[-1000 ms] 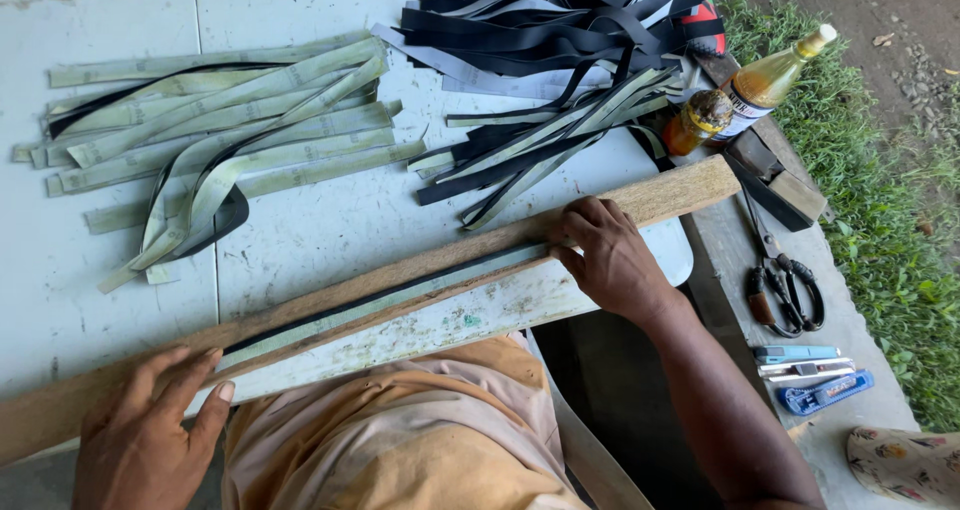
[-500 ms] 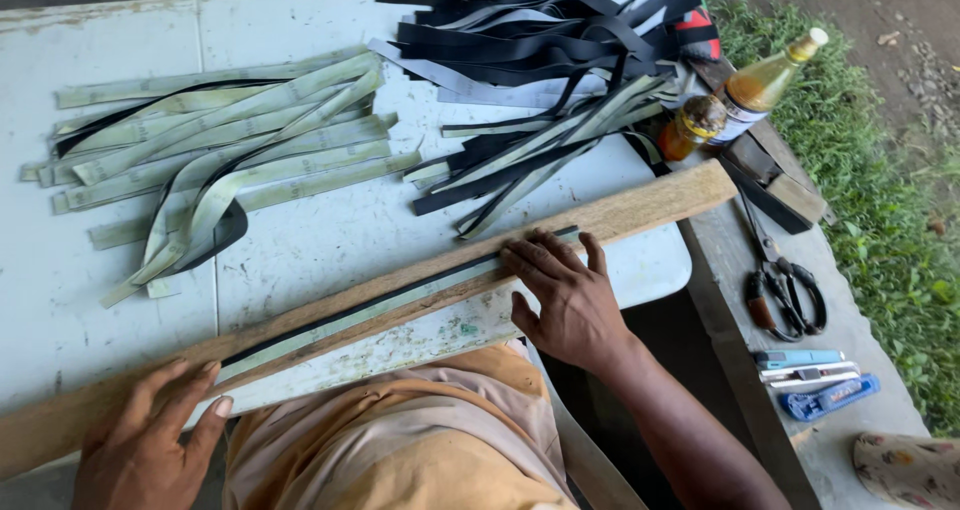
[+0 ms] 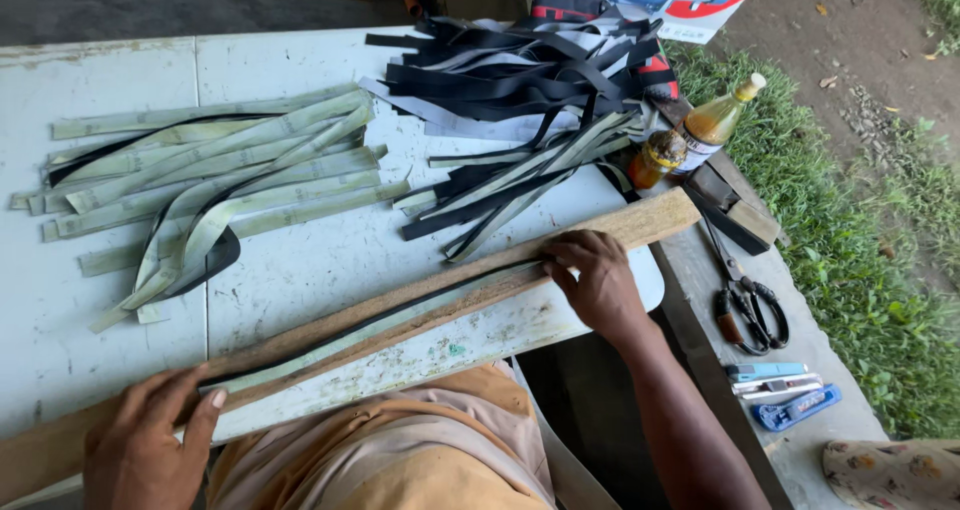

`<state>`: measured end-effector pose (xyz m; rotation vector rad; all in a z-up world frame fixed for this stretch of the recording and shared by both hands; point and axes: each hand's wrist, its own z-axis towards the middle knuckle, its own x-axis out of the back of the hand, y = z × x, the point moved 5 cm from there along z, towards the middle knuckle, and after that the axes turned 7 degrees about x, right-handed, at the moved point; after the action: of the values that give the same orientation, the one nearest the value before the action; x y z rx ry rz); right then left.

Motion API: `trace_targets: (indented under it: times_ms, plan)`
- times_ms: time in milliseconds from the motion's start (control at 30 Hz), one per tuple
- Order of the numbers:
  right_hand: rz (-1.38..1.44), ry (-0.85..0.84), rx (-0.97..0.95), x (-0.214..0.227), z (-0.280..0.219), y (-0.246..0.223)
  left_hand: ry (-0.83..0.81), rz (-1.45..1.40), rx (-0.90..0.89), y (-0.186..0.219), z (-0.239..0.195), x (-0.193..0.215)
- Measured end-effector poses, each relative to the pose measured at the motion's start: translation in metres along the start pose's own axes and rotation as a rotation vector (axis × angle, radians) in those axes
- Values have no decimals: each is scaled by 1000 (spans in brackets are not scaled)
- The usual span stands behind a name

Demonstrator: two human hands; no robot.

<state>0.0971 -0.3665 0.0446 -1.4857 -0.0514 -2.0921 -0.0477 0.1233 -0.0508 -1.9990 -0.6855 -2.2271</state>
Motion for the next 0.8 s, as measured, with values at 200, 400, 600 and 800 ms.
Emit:
trace_targets:
  times_ms: [200, 400, 600, 800]
  plan:
    - [208, -71, 58, -2, 27, 3, 123, -360, -7, 4, -6, 6]
    - [-22, 134, 185, 12, 102, 78, 235, -485, 4, 12, -6, 18]
    - [-408, -89, -156, 50, 141, 181, 132, -552, 115, 21, 6, 36]
    - [-268, -61, -132, 30, 121, 147, 110, -365, -288, 78, 90, 48]
